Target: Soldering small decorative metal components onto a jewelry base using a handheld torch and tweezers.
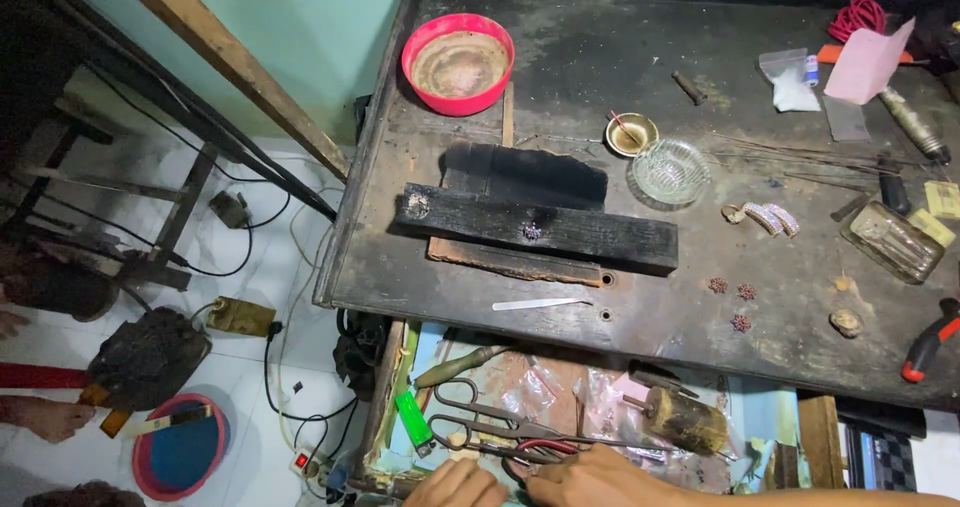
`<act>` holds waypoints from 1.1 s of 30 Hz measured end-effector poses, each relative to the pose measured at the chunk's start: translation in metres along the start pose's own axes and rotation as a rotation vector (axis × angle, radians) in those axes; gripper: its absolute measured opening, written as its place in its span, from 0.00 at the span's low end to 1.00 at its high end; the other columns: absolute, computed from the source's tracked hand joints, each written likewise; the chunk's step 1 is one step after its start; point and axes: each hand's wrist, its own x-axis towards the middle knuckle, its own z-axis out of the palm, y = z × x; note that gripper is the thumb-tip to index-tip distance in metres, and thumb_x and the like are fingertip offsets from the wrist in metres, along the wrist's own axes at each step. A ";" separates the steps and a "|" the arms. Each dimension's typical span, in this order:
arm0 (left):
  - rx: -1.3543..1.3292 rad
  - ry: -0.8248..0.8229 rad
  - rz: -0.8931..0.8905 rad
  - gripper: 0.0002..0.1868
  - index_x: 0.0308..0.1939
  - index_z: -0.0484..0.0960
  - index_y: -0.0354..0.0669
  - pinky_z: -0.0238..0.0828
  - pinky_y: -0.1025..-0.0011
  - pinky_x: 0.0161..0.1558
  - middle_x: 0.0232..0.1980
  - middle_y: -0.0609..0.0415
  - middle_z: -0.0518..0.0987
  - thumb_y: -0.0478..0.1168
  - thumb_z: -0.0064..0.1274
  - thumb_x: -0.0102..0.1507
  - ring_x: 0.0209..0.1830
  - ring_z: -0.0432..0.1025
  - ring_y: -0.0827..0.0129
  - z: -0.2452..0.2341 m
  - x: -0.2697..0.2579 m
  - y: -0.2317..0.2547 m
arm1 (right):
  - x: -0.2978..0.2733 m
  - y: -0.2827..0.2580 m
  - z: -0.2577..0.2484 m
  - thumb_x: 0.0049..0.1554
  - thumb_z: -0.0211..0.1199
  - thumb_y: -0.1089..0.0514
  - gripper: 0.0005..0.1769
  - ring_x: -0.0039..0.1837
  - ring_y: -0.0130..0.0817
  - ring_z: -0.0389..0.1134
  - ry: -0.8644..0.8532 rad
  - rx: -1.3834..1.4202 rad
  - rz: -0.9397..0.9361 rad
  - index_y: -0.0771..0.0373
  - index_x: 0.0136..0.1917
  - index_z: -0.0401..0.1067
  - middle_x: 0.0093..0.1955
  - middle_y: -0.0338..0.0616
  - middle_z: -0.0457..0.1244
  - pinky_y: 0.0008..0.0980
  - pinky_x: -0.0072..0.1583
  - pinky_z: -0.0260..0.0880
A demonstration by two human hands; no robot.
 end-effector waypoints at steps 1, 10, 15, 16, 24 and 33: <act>-0.002 0.003 0.000 0.12 0.34 0.74 0.50 0.66 0.69 0.32 0.30 0.58 0.67 0.41 0.45 0.73 0.28 0.64 0.65 0.000 0.002 0.005 | -0.002 -0.001 -0.002 0.71 0.51 0.51 0.16 0.45 0.53 0.71 -0.002 -0.001 0.002 0.67 0.60 0.69 0.52 0.51 0.68 0.50 0.34 0.67; -0.155 0.013 -0.051 0.14 0.36 0.77 0.46 0.68 0.67 0.36 0.33 0.56 0.72 0.43 0.43 0.75 0.28 0.65 0.65 -0.011 0.021 -0.003 | -0.015 0.005 -0.023 0.68 0.58 0.51 0.12 0.42 0.44 0.69 0.022 0.129 0.098 0.59 0.46 0.64 0.43 0.46 0.65 0.43 0.37 0.61; -0.132 0.102 -0.048 0.11 0.38 0.79 0.43 0.67 0.67 0.36 0.37 0.56 0.74 0.43 0.65 0.64 0.33 0.67 0.62 -0.013 0.049 -0.017 | -0.017 0.010 -0.049 0.62 0.65 0.38 0.22 0.50 0.48 0.72 0.196 -0.033 0.140 0.58 0.53 0.69 0.49 0.47 0.68 0.46 0.46 0.72; -0.134 0.098 -0.048 0.11 0.38 0.79 0.43 0.67 0.67 0.36 0.37 0.56 0.74 0.43 0.65 0.64 0.33 0.67 0.62 -0.015 0.056 -0.019 | -0.018 0.013 -0.049 0.62 0.65 0.38 0.22 0.50 0.48 0.72 0.198 -0.029 0.141 0.58 0.53 0.69 0.49 0.47 0.68 0.46 0.46 0.72; -0.416 0.488 -0.241 0.26 0.37 0.85 0.40 0.74 0.66 0.41 0.37 0.52 0.83 0.61 0.53 0.63 0.37 0.77 0.63 -0.069 0.088 -0.094 | -0.021 0.004 -0.041 0.54 0.74 0.41 0.26 0.57 0.36 0.73 0.666 0.083 0.390 0.52 0.61 0.73 0.58 0.36 0.71 0.35 0.55 0.73; -0.982 0.573 -1.139 0.27 0.68 0.75 0.51 0.64 0.69 0.65 0.64 0.59 0.78 0.53 0.48 0.66 0.59 0.73 0.70 -0.002 0.094 -0.428 | -0.021 0.012 -0.011 0.51 0.75 0.37 0.26 0.51 0.32 0.72 0.816 0.096 0.458 0.54 0.55 0.76 0.48 0.35 0.71 0.32 0.49 0.71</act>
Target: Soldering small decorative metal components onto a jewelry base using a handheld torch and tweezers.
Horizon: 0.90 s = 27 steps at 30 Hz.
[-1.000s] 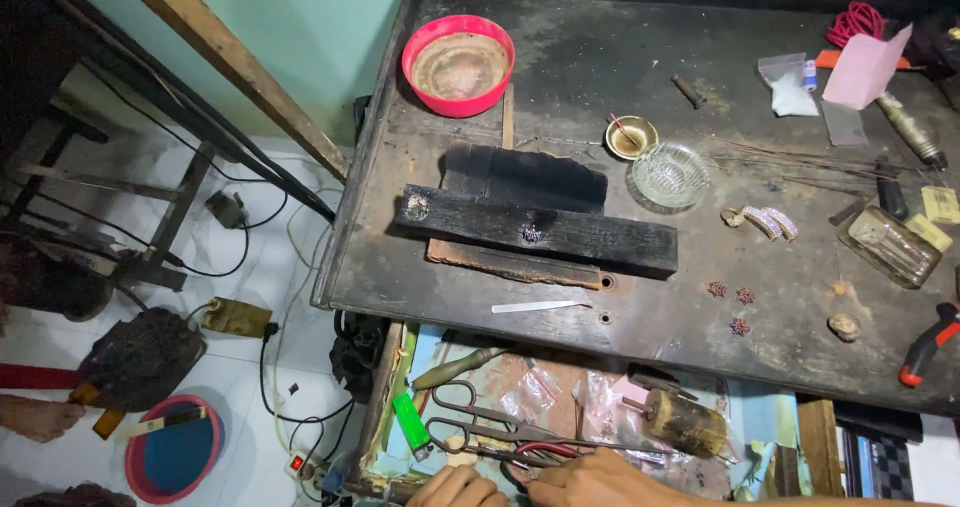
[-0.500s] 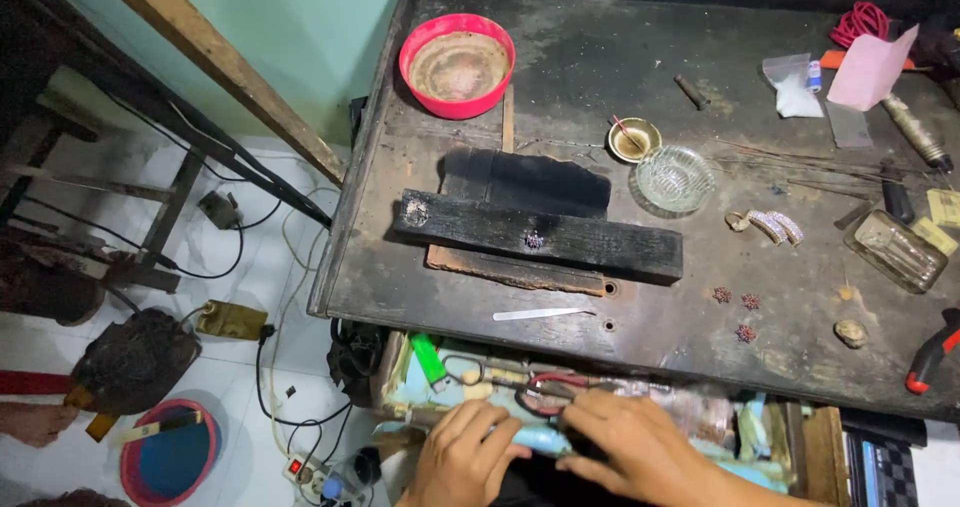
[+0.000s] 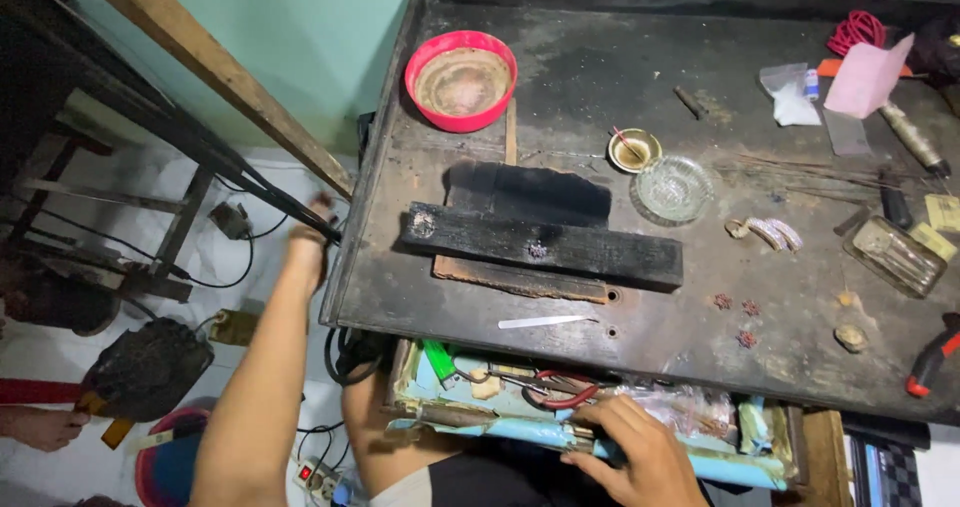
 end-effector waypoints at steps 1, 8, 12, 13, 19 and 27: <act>0.002 -0.004 -0.001 0.27 0.68 0.75 0.51 0.64 0.69 0.65 0.64 0.59 0.78 0.53 0.48 0.66 0.59 0.73 0.70 0.007 -0.008 0.009 | -0.001 -0.002 -0.001 0.51 0.75 0.37 0.26 0.51 0.32 0.72 0.003 0.001 0.004 0.54 0.55 0.76 0.48 0.35 0.71 0.32 0.49 0.71; 0.285 0.304 0.045 0.11 0.54 0.77 0.56 0.64 0.68 0.47 0.47 0.62 0.79 0.49 0.46 0.70 0.42 0.72 0.72 -0.002 -0.097 0.058 | 0.002 -0.012 -0.010 0.50 0.77 0.37 0.33 0.59 0.33 0.72 -0.079 0.075 0.106 0.50 0.63 0.74 0.57 0.35 0.72 0.36 0.55 0.73; -0.020 0.472 0.216 0.04 0.46 0.74 0.53 0.69 0.81 0.26 0.43 0.65 0.78 0.41 0.49 0.77 0.32 0.69 0.81 -0.033 -0.205 0.118 | 0.004 -0.029 -0.022 0.47 0.81 0.43 0.29 0.48 0.34 0.71 0.155 0.254 -0.172 0.60 0.55 0.77 0.47 0.41 0.72 0.33 0.51 0.72; -0.017 0.469 0.217 0.04 0.46 0.74 0.53 0.69 0.81 0.26 0.43 0.65 0.78 0.41 0.49 0.77 0.32 0.69 0.81 -0.031 -0.237 0.122 | 0.002 -0.031 -0.019 0.47 0.81 0.43 0.29 0.48 0.34 0.71 0.158 0.256 -0.169 0.60 0.55 0.77 0.47 0.41 0.72 0.33 0.51 0.72; -0.641 0.220 0.339 0.10 0.58 0.75 0.54 0.73 0.76 0.26 0.55 0.54 0.79 0.43 0.52 0.73 0.44 0.76 0.70 -0.002 -0.390 0.063 | 0.012 -0.090 0.023 0.57 0.71 0.48 0.27 0.67 0.43 0.72 -0.064 0.590 -0.217 0.57 0.67 0.73 0.65 0.49 0.70 0.42 0.70 0.66; -0.687 -0.221 0.196 0.08 0.53 0.68 0.39 0.74 0.60 0.38 0.37 0.41 0.76 0.38 0.44 0.73 0.34 0.73 0.50 0.052 -0.418 0.032 | 0.011 -0.104 0.124 0.56 0.72 0.56 0.12 0.55 0.38 0.75 0.045 0.749 -0.177 0.65 0.51 0.80 0.52 0.50 0.74 0.32 0.57 0.73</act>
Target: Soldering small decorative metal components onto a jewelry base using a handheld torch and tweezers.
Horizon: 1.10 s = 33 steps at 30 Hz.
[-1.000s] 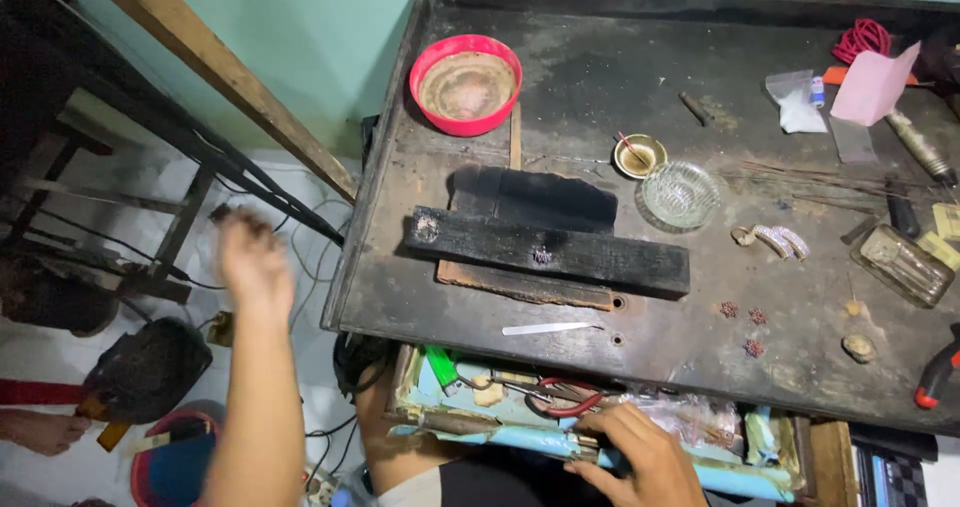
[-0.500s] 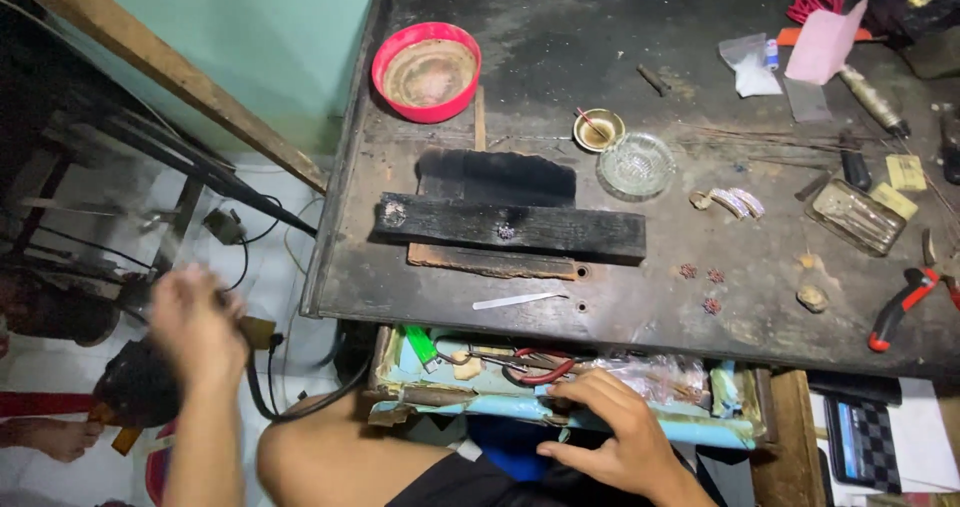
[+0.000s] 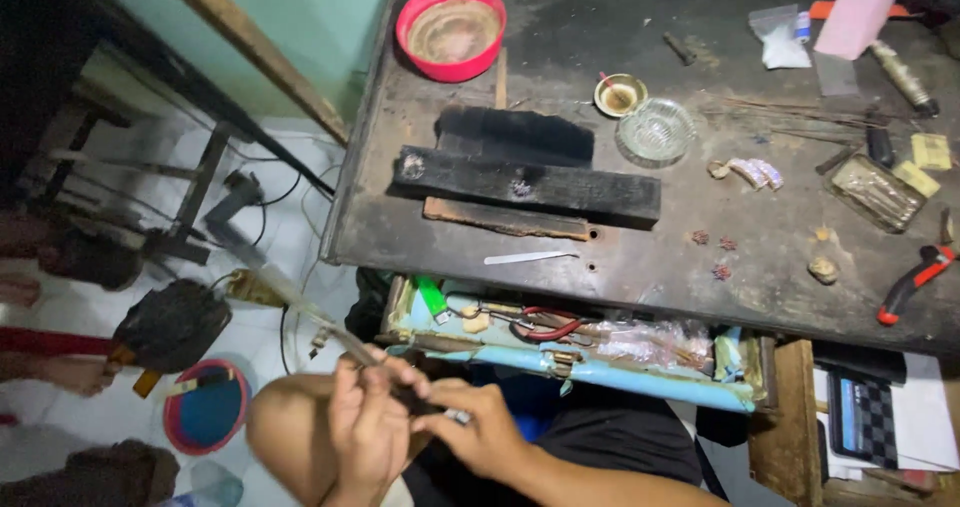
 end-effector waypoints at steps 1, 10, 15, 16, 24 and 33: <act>0.003 0.000 0.006 0.08 0.53 0.68 0.39 0.74 0.60 0.38 0.37 0.41 0.76 0.38 0.44 0.73 0.34 0.73 0.50 -0.006 0.001 -0.006 | 0.001 0.001 -0.005 0.56 0.72 0.56 0.12 0.55 0.38 0.75 -0.003 0.003 -0.005 0.65 0.51 0.80 0.52 0.50 0.74 0.32 0.57 0.73; 0.826 -0.262 0.067 0.17 0.43 0.86 0.33 0.77 0.71 0.55 0.50 0.47 0.88 0.44 0.47 0.69 0.50 0.82 0.65 -0.006 0.057 0.003 | 0.015 -0.004 -0.033 0.65 0.57 0.50 0.21 0.49 0.28 0.77 -0.075 0.067 0.132 0.63 0.66 0.71 0.47 0.44 0.75 0.29 0.54 0.78; 1.851 -1.006 0.166 0.41 0.61 0.80 0.51 0.73 0.57 0.55 0.70 0.56 0.75 0.34 0.68 0.41 0.65 0.72 0.61 -0.018 0.131 0.000 | 0.018 -0.021 -0.057 0.69 0.47 0.54 0.14 0.36 0.33 0.64 0.109 0.311 0.192 0.65 0.58 0.67 0.31 0.44 0.60 0.34 0.47 0.72; 1.849 -1.007 0.172 0.41 0.61 0.80 0.51 0.73 0.57 0.55 0.70 0.56 0.75 0.34 0.68 0.41 0.65 0.72 0.61 -0.012 0.136 -0.002 | 0.011 -0.015 -0.060 0.69 0.47 0.54 0.14 0.36 0.33 0.64 0.110 0.307 0.189 0.65 0.58 0.67 0.31 0.44 0.60 0.34 0.47 0.72; 1.992 -1.090 0.011 0.13 0.34 0.79 0.42 0.63 0.53 0.25 0.40 0.52 0.68 0.21 0.53 0.52 0.24 0.71 0.49 0.008 0.134 0.002 | -0.028 -0.006 -0.082 0.66 0.51 0.58 0.16 0.34 0.38 0.71 0.388 0.267 0.264 0.72 0.58 0.71 0.43 0.50 0.66 0.36 0.45 0.76; 0.229 -0.290 -0.364 0.09 0.57 0.64 0.44 0.52 0.78 0.21 0.31 0.41 0.74 0.40 0.36 0.74 0.22 0.61 0.70 0.074 0.092 -0.040 | -0.051 0.002 -0.101 0.63 0.55 0.68 0.43 0.30 0.43 0.70 0.267 0.297 0.136 0.46 0.82 0.40 0.39 0.60 0.67 0.40 0.39 0.82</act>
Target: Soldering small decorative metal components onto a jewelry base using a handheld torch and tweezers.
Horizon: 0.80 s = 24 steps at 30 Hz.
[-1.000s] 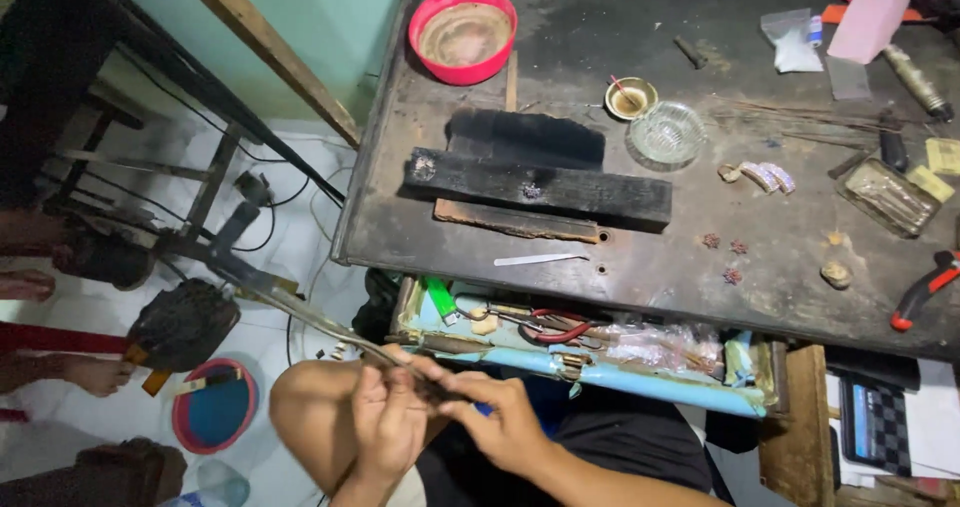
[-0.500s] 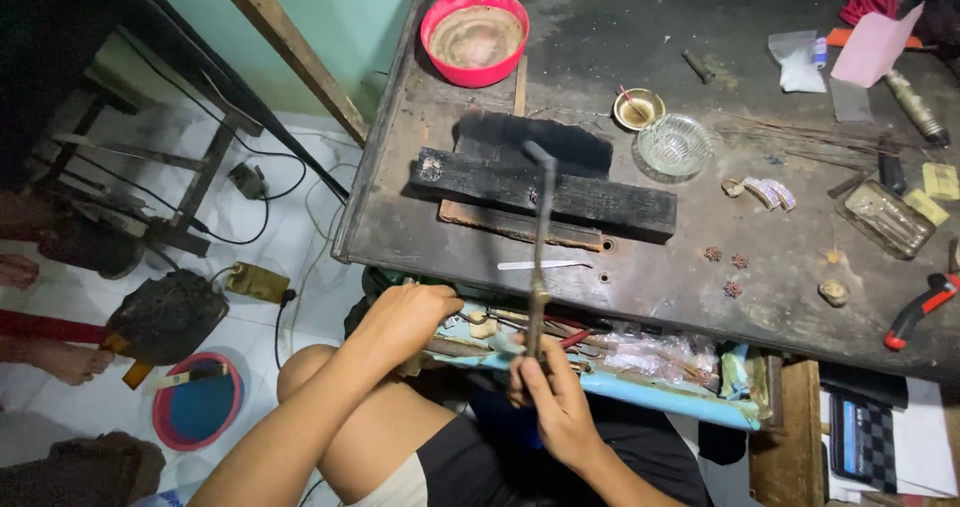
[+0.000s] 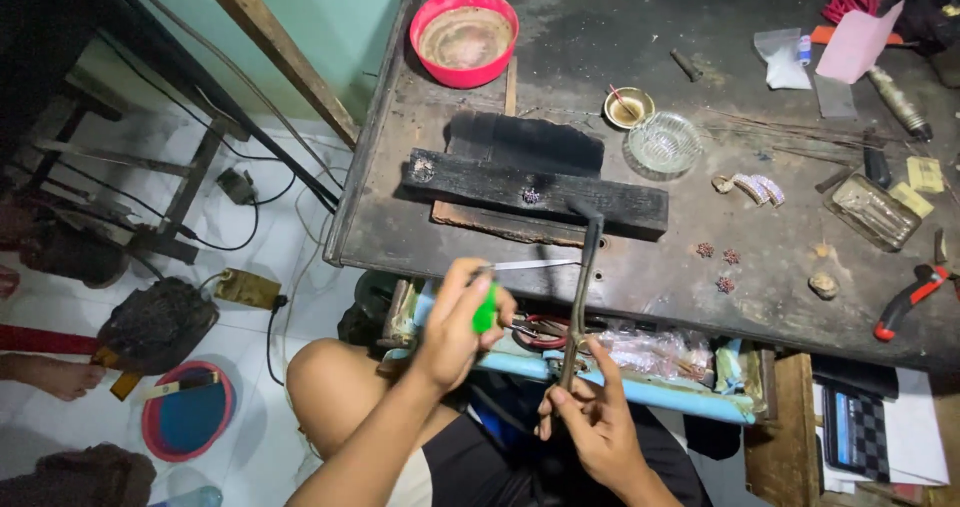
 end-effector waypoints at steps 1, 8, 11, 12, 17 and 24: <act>-0.003 -0.001 0.002 0.09 0.57 0.64 0.44 0.52 0.78 0.21 0.31 0.41 0.74 0.40 0.36 0.74 0.22 0.61 0.70 0.013 0.006 0.005 | -0.003 0.002 0.001 0.63 0.55 0.68 0.43 0.30 0.43 0.70 -0.001 -0.004 -0.001 0.46 0.82 0.40 0.39 0.60 0.67 0.40 0.39 0.82; -0.293 0.162 -0.419 0.26 0.22 0.69 0.51 0.36 0.78 0.16 0.17 0.65 0.61 0.60 0.40 0.68 0.12 0.49 0.79 0.071 0.052 0.018 | -0.011 0.015 0.010 0.64 0.54 0.67 0.42 0.30 0.41 0.71 -0.079 -0.068 -0.039 0.44 0.83 0.39 0.37 0.55 0.65 0.37 0.39 0.83; -0.274 0.177 -0.380 0.22 0.23 0.68 0.51 0.35 0.77 0.14 0.18 0.60 0.64 0.54 0.32 0.68 0.12 0.52 0.76 0.075 0.055 0.018 | -0.010 0.012 0.016 0.65 0.54 0.66 0.43 0.30 0.40 0.72 -0.079 -0.114 -0.036 0.43 0.83 0.37 0.36 0.54 0.65 0.37 0.38 0.84; -0.254 0.142 -0.368 0.22 0.26 0.70 0.50 0.37 0.76 0.12 0.19 0.57 0.69 0.51 0.27 0.69 0.11 0.58 0.73 0.074 0.055 0.017 | -0.009 0.010 0.018 0.65 0.52 0.66 0.44 0.30 0.41 0.73 -0.088 -0.114 -0.036 0.42 0.84 0.34 0.36 0.54 0.65 0.37 0.39 0.84; -0.027 0.229 -0.280 0.18 0.29 0.69 0.48 0.36 0.76 0.20 0.22 0.60 0.60 0.51 0.35 0.70 0.18 0.48 0.78 0.050 0.020 0.017 | -0.001 0.006 0.021 0.66 0.51 0.64 0.44 0.32 0.40 0.75 -0.107 -0.152 0.004 0.44 0.84 0.30 0.38 0.53 0.66 0.37 0.43 0.84; 1.019 0.354 0.078 0.25 0.32 0.77 0.44 0.66 0.60 0.45 0.35 0.51 0.85 0.50 0.27 0.72 0.40 0.79 0.54 -0.012 -0.027 0.002 | 0.006 0.002 0.032 0.66 0.51 0.60 0.46 0.37 0.34 0.80 -0.146 -0.310 0.115 0.47 0.84 0.24 0.39 0.45 0.70 0.32 0.48 0.85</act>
